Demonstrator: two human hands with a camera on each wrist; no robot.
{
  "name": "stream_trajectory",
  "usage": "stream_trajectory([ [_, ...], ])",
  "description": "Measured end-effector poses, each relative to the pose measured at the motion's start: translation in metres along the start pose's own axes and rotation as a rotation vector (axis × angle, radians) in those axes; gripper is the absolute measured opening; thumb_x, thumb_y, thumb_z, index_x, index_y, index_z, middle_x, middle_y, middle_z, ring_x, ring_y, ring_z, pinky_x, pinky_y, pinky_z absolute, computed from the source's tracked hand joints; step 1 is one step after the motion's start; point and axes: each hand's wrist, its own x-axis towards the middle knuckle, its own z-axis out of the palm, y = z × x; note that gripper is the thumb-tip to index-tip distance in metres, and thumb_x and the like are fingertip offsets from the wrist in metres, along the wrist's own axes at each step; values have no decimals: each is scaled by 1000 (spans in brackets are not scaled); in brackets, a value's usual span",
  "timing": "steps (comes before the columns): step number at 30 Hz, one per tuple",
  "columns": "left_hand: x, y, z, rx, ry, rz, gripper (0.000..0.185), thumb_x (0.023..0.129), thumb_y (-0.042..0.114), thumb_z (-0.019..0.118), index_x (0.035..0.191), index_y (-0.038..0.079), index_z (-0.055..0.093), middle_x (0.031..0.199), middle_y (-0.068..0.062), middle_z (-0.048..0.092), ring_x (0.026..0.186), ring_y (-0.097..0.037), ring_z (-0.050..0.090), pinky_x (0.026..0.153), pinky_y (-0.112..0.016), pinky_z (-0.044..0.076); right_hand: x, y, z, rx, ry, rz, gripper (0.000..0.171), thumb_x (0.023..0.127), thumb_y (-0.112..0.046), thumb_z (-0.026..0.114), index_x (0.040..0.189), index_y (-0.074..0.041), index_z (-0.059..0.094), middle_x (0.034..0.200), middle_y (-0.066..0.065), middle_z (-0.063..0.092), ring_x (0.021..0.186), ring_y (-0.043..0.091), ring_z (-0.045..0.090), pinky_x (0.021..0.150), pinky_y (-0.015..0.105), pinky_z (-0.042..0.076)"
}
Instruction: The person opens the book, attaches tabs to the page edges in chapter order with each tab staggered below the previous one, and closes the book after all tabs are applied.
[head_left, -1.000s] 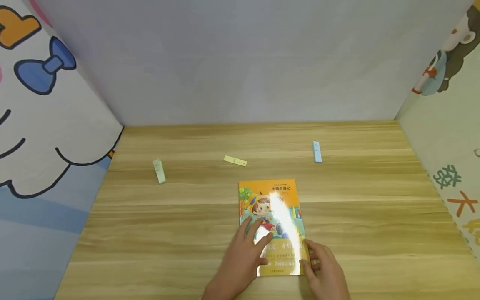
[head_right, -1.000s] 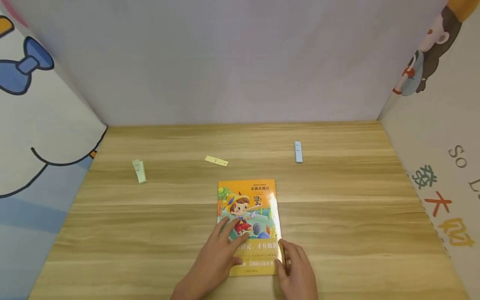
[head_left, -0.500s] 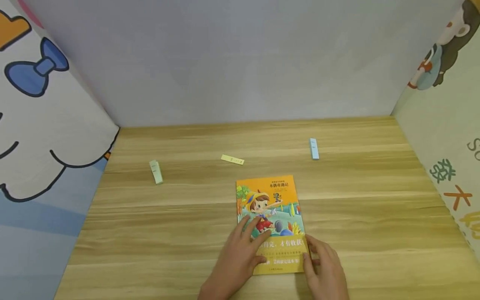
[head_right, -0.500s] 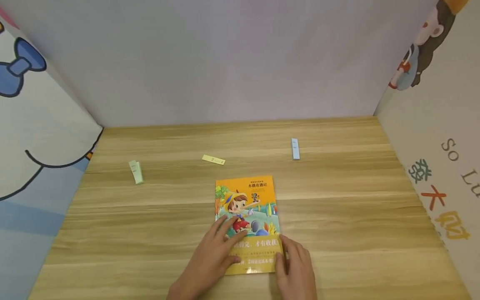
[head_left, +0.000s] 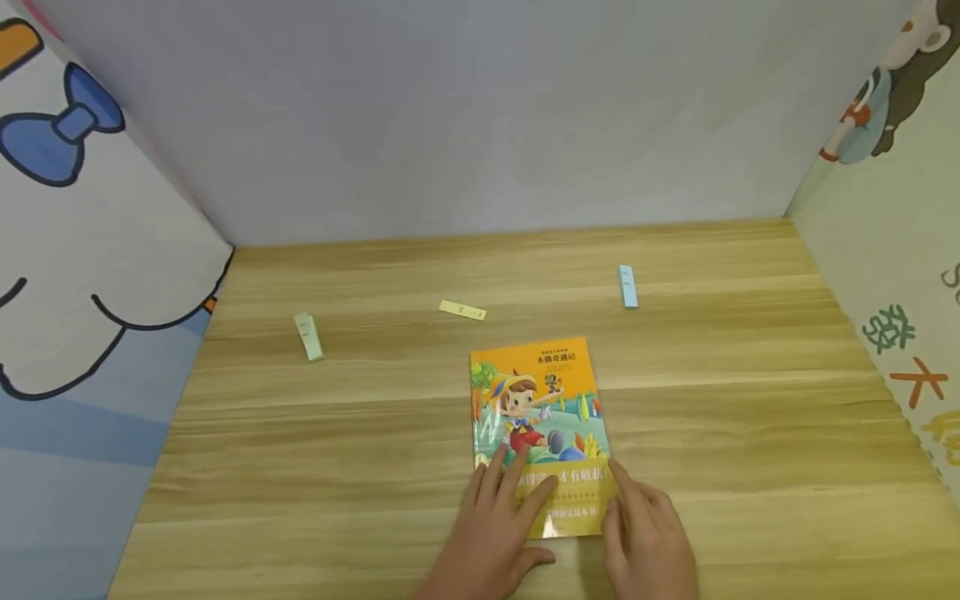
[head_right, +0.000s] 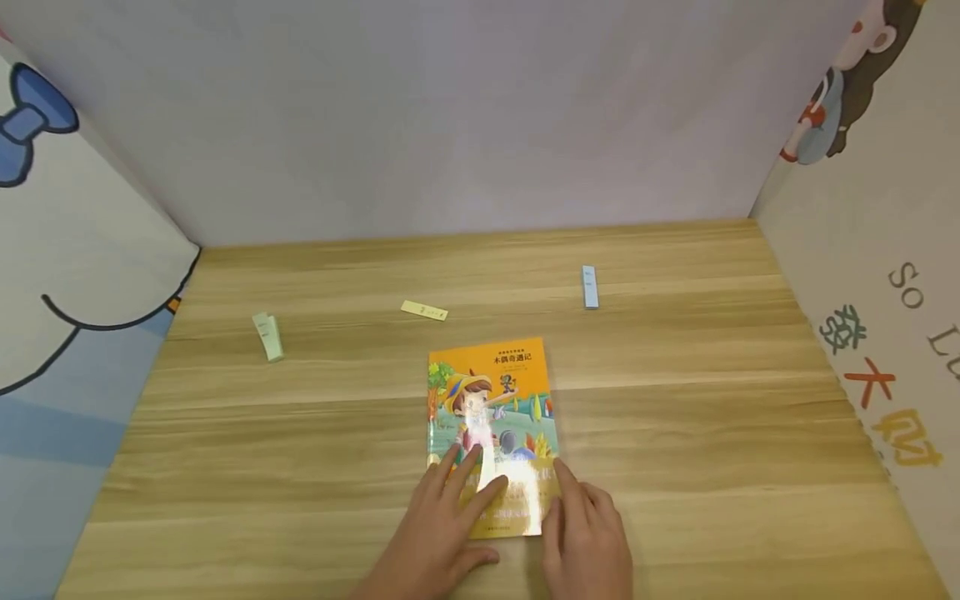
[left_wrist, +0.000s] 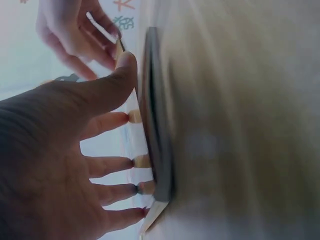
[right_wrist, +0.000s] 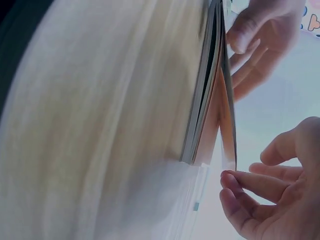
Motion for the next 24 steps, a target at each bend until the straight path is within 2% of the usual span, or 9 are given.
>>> stream_trajectory([
  [4,1,4,4,39,30,-26,79,81,55,82,149,26,53,160,-20,44,148,-47,41,108,-61,51,1,-1,3,37,24,-6,49,76,10,76,123,-2,73,83,11,78,84,28,72,61,41,61],
  [9,5,5,8,13,51,-57,78,81,49,85,149,28,54,159,-17,44,148,-46,40,108,-60,51,1,-5,2,92,39,56,46,78,15,74,121,-2,74,93,13,78,78,22,71,68,21,58],
  [12,6,5,10,-24,61,-63,77,81,47,86,149,28,54,161,-16,43,150,-46,39,108,-61,51,3,-11,-2,177,7,200,46,82,16,71,123,-4,73,100,12,79,80,12,72,72,8,53],
  [15,7,5,10,-62,48,-76,77,82,46,86,149,29,52,162,-15,41,151,-45,37,109,-62,49,6,-16,-8,325,-49,404,44,92,13,66,132,-6,68,116,9,78,90,0,69,75,6,53],
  [17,8,5,10,-86,35,-86,77,83,46,85,150,30,51,163,-14,39,152,-45,36,109,-62,48,8,-17,-11,449,-88,550,42,98,8,62,138,-8,63,126,2,75,96,-7,66,78,6,53],
  [19,8,5,10,-110,26,-95,77,83,46,85,151,30,50,164,-13,39,153,-44,35,111,-63,47,10,-16,-12,557,-127,661,42,102,2,60,143,-8,58,128,-7,72,98,-8,65,81,8,54],
  [22,7,3,10,-150,17,-108,77,85,45,84,152,32,48,166,-11,37,154,-42,33,112,-63,45,12,-12,-13,675,-179,770,42,105,-3,57,147,-8,54,122,-20,68,101,-7,66,85,9,53],
  [24,5,1,9,-174,20,-112,77,86,44,83,153,32,47,167,-11,36,155,-42,33,113,-63,44,13,-9,-13,715,-220,801,41,108,-9,55,148,-8,52,119,-25,67,104,-7,65,86,9,53],
])
